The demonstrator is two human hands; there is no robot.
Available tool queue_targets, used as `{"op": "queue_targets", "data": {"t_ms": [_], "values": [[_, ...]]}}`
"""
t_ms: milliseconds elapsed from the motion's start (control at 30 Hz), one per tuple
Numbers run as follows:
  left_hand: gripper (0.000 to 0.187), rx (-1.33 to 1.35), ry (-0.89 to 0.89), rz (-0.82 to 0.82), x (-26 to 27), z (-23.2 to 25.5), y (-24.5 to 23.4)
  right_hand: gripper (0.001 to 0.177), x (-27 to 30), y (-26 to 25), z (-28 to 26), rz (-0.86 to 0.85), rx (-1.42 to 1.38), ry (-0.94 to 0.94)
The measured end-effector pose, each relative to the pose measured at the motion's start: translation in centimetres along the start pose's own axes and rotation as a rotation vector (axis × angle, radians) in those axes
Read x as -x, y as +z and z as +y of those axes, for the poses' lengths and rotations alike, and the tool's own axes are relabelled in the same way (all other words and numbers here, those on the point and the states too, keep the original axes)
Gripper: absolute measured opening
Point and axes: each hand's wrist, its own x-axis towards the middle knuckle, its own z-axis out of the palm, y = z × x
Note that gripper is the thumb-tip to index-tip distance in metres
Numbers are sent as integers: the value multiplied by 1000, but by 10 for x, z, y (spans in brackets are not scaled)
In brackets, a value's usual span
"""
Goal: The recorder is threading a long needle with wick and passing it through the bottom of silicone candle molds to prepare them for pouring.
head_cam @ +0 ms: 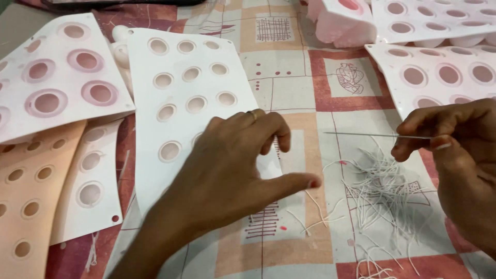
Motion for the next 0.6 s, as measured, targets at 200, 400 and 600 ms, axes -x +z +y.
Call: {"op": "queue_targets", "data": {"t_ms": [200,400,600], "values": [[80,-437,-148,-266,24,-11,-25,18,-3,-29,45,72,-107,-82],[71,-491,-125,-176,73,-40,-22,46,-7,-35,60,-25,79,-195],[44,-464,-26,70,81,-34,-12,16,-17,4,-3,70,337,117]]}}
